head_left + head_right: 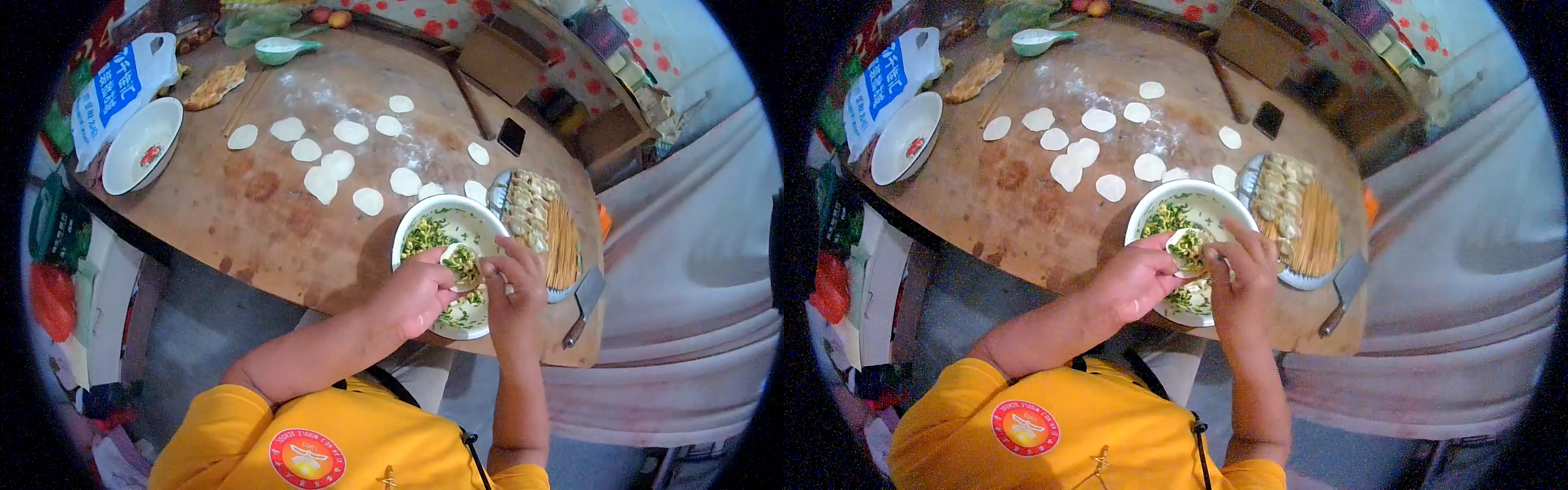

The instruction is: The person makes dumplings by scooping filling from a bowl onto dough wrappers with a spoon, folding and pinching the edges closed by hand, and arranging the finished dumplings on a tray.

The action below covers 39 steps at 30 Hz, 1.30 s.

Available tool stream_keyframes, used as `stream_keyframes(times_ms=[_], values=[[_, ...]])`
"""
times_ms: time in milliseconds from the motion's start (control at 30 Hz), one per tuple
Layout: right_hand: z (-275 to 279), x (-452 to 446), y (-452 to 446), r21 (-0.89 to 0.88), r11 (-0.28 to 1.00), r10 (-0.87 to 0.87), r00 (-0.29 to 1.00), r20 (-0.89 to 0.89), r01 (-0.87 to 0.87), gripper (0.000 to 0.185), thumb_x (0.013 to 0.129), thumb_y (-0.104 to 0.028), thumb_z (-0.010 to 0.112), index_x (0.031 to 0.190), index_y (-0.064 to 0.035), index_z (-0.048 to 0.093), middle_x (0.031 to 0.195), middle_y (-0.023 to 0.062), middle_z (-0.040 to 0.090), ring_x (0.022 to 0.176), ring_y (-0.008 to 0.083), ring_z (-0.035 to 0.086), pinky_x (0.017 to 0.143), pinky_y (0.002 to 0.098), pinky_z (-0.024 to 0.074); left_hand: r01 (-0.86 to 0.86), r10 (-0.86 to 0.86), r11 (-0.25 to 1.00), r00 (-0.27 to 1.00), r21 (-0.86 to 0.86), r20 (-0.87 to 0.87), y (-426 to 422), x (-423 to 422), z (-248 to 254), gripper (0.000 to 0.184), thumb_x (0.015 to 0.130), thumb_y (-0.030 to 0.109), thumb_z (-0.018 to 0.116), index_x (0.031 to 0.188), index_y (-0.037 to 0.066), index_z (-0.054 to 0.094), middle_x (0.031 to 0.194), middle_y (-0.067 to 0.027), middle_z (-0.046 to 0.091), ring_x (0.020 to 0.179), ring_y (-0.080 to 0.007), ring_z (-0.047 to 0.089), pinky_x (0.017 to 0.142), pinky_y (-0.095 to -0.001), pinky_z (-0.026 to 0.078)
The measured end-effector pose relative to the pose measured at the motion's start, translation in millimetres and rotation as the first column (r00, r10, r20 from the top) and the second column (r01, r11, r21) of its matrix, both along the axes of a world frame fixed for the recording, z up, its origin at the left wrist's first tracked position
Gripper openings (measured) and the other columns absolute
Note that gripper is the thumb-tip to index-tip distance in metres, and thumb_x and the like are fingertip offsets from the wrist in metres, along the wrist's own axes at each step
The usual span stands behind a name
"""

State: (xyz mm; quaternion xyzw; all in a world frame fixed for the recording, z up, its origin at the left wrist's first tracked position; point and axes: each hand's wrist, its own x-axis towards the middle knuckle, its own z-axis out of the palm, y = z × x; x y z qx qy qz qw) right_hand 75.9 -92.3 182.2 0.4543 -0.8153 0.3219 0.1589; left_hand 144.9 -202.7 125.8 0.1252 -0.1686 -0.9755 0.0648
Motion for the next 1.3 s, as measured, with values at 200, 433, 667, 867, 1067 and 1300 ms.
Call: stream_keyframes(times_ms=[200, 433, 667, 867, 1067, 1300], values=[[-4, 9, 10, 0.034, 0.999, -0.019, 1.0, -0.002, 0.019, 0.013, 0.064, -0.002, 0.067, 0.074, -0.0035, 0.058, 0.103, 0.0121, 0.058, 0.093, 0.0315, 0.051, 0.081, 0.039, 0.0395, 0.007, 0.001, 0.997, 0.994, 0.08, -0.106, -6, -5, -10, 0.046, 0.072, -0.009, 0.04, 0.117, 0.0, 0.039, 0.111, -0.0135, 0.05, 0.105, -0.0234, 0.049, 0.091, -0.0371, 0.041], [-6, 18, 1, 0.102, 0.992, -0.061, 0.996, -0.071, 0.069, 0.014, 0.063, -0.003, 0.068, 0.072, -0.0039, 0.057, 0.101, 0.0127, 0.058, 0.095, 0.032, 0.05, 0.08, 0.0396, 0.0411, -0.034, 0.033, 0.999, 0.995, 0.0, -0.09, 3, 2, 3, 0.047, 0.072, -0.01, 0.039, 0.118, 0.001, 0.038, 0.113, -0.0124, 0.048, 0.104, -0.0232, 0.049, 0.089, -0.0356, 0.042], [-1, 17, -8, 0.063, 0.997, -0.036, 0.994, -0.099, 0.043, 0.013, 0.063, 0.001, 0.067, 0.07, -0.002, 0.056, 0.094, 0.0115, 0.059, 0.09, 0.0297, 0.051, 0.078, 0.0377, 0.0406, -0.041, 0.031, 0.995, 0.993, -0.088, -0.11, 3, 4, 4, 0.048, 0.073, -0.011, 0.039, 0.12, 0.001, 0.036, 0.112, -0.0117, 0.047, 0.104, -0.0219, 0.049, 0.088, -0.0339, 0.042], [-7, 13, -7, 0.042, 0.999, 0.008, 0.997, -0.077, -0.004, 0.012, 0.063, 0.001, 0.065, 0.072, -0.0025, 0.058, 0.091, 0.0108, 0.06, 0.088, 0.0301, 0.053, 0.076, 0.0389, 0.0425, -0.034, 0.029, 0.998, 0.994, -0.046, -0.102, 1, 4, 1, 0.048, 0.073, -0.01, 0.039, 0.12, 0.0, 0.036, 0.113, -0.013, 0.047, 0.106, -0.0232, 0.049, 0.089, -0.0354, 0.042], [-6, 5, 1, -0.046, 0.999, 0.003, 1.0, -0.008, -0.003, 0.014, 0.066, 0.001, 0.064, 0.079, -0.0027, 0.059, 0.089, 0.0121, 0.06, 0.082, 0.0265, 0.055, 0.073, 0.0364, 0.0441, -0.032, 0.035, 0.999, 0.986, 0.019, -0.165, -3, 4, -1, 0.045, 0.074, -0.008, 0.041, 0.118, -0.001, 0.037, 0.113, -0.0137, 0.048, 0.105, -0.0236, 0.049, 0.092, -0.0359, 0.041], [-2, 14, 0, -0.092, 0.989, -0.069, 0.909, 0.412, 0.116, 0.025, 0.075, -0.003, 0.061, 0.1, -0.004, 0.057, 0.094, 0.0128, 0.06, 0.085, 0.0215, 0.058, 0.072, 0.0304, 0.0458, 0.015, -0.011, 1.0, 0.975, 0.019, -0.221, -4, 2, 1, 0.034, 0.083, 0.004, 0.04, 0.116, 0.002, 0.04, 0.114, -0.01, 0.048, 0.102, -0.0198, 0.05, 0.089, -0.035, 0.042]])
